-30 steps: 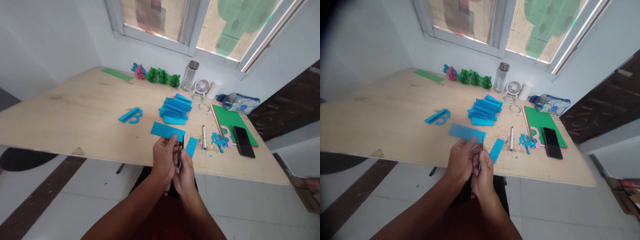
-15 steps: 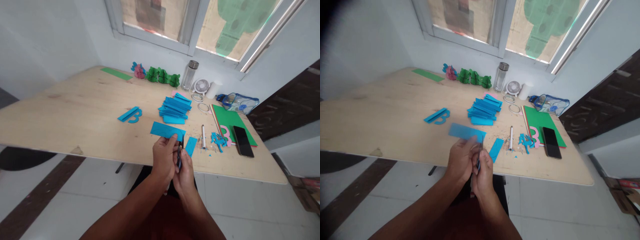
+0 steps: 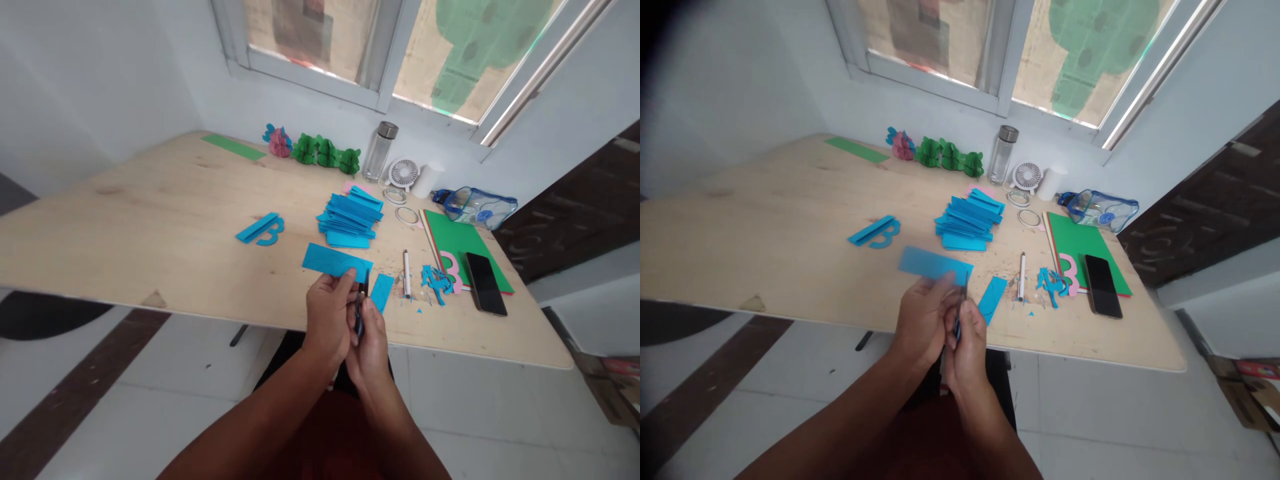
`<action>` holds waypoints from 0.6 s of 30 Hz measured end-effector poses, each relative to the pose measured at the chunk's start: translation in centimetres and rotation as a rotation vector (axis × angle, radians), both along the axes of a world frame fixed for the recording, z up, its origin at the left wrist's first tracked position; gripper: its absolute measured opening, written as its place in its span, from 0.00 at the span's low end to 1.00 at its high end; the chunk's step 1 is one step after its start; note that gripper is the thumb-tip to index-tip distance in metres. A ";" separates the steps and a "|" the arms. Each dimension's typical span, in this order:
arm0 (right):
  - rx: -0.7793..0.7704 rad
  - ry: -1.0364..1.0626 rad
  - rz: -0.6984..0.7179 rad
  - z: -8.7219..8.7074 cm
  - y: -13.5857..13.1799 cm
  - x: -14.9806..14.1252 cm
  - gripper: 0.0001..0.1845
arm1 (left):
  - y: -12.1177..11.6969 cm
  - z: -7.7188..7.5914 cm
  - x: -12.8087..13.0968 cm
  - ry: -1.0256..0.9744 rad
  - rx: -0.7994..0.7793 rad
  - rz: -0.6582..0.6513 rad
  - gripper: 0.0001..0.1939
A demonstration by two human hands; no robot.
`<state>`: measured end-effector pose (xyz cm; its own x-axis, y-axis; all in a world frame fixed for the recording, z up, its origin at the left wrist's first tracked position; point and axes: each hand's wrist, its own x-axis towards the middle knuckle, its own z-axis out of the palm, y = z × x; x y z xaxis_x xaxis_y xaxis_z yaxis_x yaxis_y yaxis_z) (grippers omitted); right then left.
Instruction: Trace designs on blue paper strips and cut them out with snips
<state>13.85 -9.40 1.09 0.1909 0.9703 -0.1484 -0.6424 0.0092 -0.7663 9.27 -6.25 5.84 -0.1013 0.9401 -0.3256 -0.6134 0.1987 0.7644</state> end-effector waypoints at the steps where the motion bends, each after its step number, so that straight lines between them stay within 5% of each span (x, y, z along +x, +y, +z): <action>1: -0.004 -0.003 -0.004 0.0 0.0 0.0 0.27 | 0.0 0.0 0.0 -0.007 0.007 0.001 0.18; 18: -0.011 -0.089 -0.034 0.3 -0.2 -0.2 0.28 | -0.2 0.2 -0.1 0.000 -0.006 -0.011 0.21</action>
